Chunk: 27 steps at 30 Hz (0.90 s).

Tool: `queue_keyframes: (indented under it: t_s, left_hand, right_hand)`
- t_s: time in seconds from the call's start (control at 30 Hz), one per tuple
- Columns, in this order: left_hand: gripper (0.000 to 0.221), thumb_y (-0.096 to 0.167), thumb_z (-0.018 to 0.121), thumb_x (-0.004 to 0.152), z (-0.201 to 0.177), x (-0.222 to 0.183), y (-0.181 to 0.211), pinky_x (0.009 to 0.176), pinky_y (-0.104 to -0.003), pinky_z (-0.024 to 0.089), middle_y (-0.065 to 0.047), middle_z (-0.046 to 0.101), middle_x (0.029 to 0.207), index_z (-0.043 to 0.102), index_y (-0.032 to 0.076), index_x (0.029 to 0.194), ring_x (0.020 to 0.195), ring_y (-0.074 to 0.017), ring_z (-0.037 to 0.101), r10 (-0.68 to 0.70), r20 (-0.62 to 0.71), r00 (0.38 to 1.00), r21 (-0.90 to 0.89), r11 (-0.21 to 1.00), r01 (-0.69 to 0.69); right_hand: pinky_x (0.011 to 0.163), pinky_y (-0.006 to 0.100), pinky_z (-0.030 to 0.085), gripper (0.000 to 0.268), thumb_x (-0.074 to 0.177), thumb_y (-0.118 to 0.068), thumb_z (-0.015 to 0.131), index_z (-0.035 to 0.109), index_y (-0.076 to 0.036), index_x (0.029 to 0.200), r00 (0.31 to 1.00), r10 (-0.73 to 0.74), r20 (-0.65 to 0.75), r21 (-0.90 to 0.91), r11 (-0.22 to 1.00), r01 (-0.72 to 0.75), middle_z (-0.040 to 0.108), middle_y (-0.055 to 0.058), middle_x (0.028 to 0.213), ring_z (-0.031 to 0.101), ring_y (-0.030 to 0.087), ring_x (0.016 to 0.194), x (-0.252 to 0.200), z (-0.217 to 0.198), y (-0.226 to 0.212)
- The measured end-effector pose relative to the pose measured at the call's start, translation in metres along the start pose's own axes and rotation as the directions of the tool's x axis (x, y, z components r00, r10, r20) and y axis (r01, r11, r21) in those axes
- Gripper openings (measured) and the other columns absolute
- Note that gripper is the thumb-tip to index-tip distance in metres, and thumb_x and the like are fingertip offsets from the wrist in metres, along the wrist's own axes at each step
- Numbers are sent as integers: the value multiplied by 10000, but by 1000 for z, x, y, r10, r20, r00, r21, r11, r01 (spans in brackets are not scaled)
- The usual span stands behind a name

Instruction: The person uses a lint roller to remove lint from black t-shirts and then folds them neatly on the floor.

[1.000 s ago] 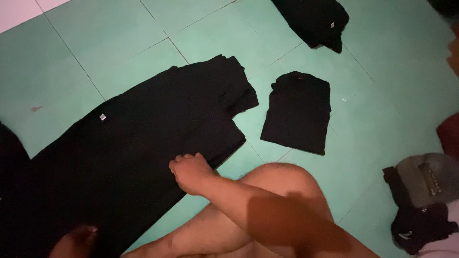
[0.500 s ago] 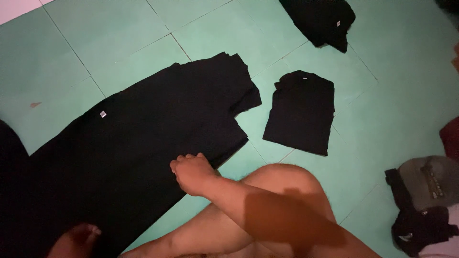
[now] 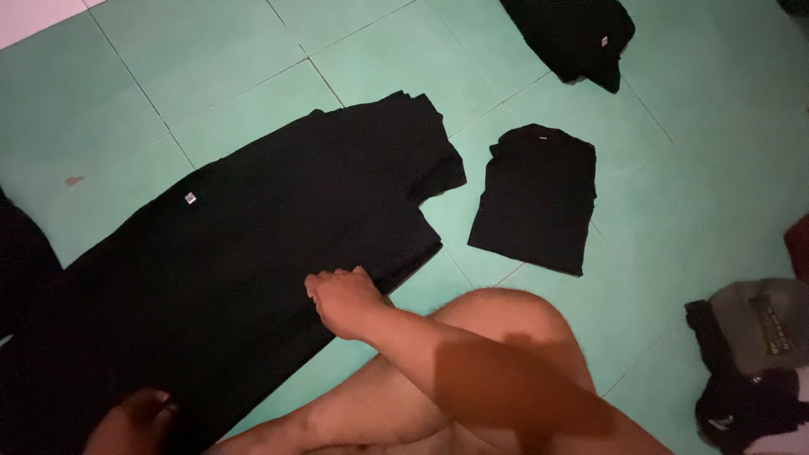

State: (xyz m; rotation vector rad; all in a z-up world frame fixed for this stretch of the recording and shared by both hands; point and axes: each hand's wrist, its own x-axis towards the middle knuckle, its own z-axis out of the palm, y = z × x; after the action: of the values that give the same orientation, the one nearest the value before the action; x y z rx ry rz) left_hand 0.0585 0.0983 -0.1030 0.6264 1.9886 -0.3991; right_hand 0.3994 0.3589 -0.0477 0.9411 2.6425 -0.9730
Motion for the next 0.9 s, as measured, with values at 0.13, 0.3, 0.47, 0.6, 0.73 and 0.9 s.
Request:
queue_keyframes:
  t_s: [0.13, 0.3, 0.47, 0.6, 0.73, 0.9]
  left_hand:
    - [368, 284, 634, 1031, -21, -36, 29, 1089, -437, 540, -65, 762, 1358, 705, 197, 1382, 1264, -237, 728, -67, 33, 997, -140, 988, 71]
    - [298, 204, 606, 1055, -42, -100, 68, 1039, -476, 543, -133, 758, 1265, 704, 151, 1332, 1189, -291, 726, -100, -114, 988, -261, 963, 68]
    - [336, 237, 669, 1022, -31, -91, 52, 1113, -470, 434, -150, 757, 1314, 749, 77, 1306, 1246, -314, 671, -123, -249, 961, -422, 907, 7]
    - [329, 239, 615, 1070, -44, -118, 77, 1045, -522, 485, -195, 739, 1272, 682, 99, 1361, 1190, -362, 683, -213, -200, 957, -385, 915, 123]
    - [250, 250, 667, 1059, -26, -107, 54, 1014, -487, 473, -148, 772, 1163, 770, 84, 1216, 1113, -320, 694, -133, -488, 863, -338, 940, -46]
    - [234, 223, 690, 1068, -33, -113, 55, 978, -511, 475, -170, 748, 1166, 750, 78, 1242, 1065, -337, 688, -191, -545, 817, -434, 898, -80]
  right_hand:
    - [782, 500, 389, 170, 927, -267, 573, 573, -167, 1063, 999, -10, 41, -55, 998, 12, 657, 68, 1034, 614, 328, 943, -1, -3, -2]
    - [790, 514, 405, 407, 835, -49, 564, 646, -238, 1187, 989, -48, 140, -321, 943, 91, 646, 60, 1038, 622, 319, 902, 12, -4, 9]
    - [812, 539, 415, 140, 824, -260, 662, 700, -259, 959, 991, 130, -45, -309, 941, -137, 728, 28, 963, 706, 321, 875, 29, -34, 48]
    - [873, 464, 331, 219, 774, -222, 509, 644, -331, 906, 971, 205, -120, -100, 971, -218, 698, -56, 824, 652, 302, 783, 45, -29, 86]
    - [641, 498, 392, 178, 962, -340, 631, 577, -200, 865, 961, 126, -246, 103, 989, -103, 683, 48, 840, 632, 343, 788, 33, -69, 64]
    - [645, 420, 416, 315, 776, -484, 831, 673, -223, 858, 989, 136, -55, 120, 984, -129, 685, -5, 786, 630, 223, 739, 23, -99, 57]
